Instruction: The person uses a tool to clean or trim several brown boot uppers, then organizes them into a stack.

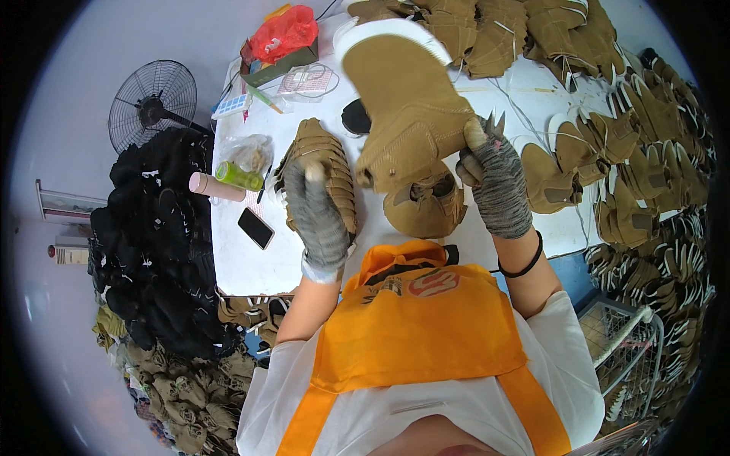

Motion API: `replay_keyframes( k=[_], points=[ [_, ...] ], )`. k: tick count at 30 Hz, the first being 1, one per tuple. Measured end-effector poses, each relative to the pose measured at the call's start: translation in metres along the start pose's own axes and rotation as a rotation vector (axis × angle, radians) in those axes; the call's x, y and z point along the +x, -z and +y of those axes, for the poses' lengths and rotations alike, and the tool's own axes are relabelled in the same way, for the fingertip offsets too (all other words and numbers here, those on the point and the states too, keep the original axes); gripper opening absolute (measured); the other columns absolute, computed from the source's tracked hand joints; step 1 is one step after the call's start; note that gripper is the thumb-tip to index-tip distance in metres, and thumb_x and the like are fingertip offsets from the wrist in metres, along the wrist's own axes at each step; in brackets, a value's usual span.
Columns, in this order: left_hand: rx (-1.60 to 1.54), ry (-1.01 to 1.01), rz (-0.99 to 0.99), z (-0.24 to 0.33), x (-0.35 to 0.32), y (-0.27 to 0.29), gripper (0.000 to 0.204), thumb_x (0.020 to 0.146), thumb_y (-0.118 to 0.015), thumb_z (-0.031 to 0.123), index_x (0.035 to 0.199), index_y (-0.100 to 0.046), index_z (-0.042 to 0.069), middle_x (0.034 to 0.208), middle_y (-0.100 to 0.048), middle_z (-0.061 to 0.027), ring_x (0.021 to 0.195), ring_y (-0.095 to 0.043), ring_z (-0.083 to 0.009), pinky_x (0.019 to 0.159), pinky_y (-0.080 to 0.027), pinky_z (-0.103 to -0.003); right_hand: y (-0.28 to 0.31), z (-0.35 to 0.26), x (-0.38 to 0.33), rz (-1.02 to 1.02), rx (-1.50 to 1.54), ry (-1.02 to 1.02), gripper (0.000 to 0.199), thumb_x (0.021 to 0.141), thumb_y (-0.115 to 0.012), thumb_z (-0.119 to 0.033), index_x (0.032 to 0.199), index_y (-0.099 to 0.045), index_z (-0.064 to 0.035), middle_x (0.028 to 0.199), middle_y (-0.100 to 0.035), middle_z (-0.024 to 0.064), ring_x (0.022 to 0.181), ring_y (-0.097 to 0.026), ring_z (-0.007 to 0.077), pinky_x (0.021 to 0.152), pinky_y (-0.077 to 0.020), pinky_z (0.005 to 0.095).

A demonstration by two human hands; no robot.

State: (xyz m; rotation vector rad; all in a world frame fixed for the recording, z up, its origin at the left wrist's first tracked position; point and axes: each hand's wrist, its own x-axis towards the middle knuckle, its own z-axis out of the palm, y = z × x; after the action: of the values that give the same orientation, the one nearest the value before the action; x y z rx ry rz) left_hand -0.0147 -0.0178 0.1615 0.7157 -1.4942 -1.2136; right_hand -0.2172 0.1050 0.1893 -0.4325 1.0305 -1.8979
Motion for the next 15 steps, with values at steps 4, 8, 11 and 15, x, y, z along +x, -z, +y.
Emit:
replay_keyframes(
  k=[4,8,11,15],
  points=[
    [0.234,-0.158,-0.115,0.009,-0.017,-0.013,0.035,0.088,-0.065,0.025,0.114,-0.058,0.002,0.109,-0.06,-0.0097,0.1,-0.056,-0.0204,0.091,-0.043,-0.033,-0.009,0.002,-0.001,0.059,0.036,-0.019,0.029,0.09,-0.065,-0.026,0.109,-0.059,-0.0057,0.062,-0.041,-0.0097,0.047,-0.034,0.0009,0.045,-0.03,0.0177],
    [0.431,-0.318,-0.105,0.012,-0.011,-0.016,0.042,0.079,-0.076,0.02,0.112,-0.058,0.002,0.109,-0.06,-0.0123,0.103,-0.056,-0.0238,0.092,-0.044,-0.035,-0.007,0.008,-0.002,0.024,0.016,0.016,0.022,0.091,-0.062,-0.025,0.102,-0.058,-0.007,0.058,-0.042,-0.0076,0.042,-0.033,0.0025,0.04,-0.0279,0.019],
    [0.416,-0.158,-0.185,0.022,-0.004,-0.02,0.044,0.077,-0.078,0.021,0.111,-0.058,0.002,0.106,-0.06,-0.0134,0.099,-0.058,-0.0263,0.09,-0.045,-0.037,-0.007,0.021,-0.005,0.076,-0.081,0.142,0.018,0.091,-0.061,-0.024,0.1,-0.058,-0.0079,0.057,-0.043,-0.0066,0.041,-0.035,0.0027,0.038,-0.0272,0.0192],
    [0.481,-0.286,-0.165,0.011,-0.002,-0.026,0.042,0.075,-0.078,0.02,0.107,-0.059,0.001,0.099,-0.061,-0.0138,0.091,-0.058,-0.0276,0.084,-0.046,-0.038,-0.007,0.033,-0.01,0.105,-0.034,0.104,0.02,0.092,-0.061,-0.022,0.106,-0.058,-0.0084,0.06,-0.046,-0.0066,0.043,-0.037,0.0022,0.038,-0.0278,0.0188]
  ],
)
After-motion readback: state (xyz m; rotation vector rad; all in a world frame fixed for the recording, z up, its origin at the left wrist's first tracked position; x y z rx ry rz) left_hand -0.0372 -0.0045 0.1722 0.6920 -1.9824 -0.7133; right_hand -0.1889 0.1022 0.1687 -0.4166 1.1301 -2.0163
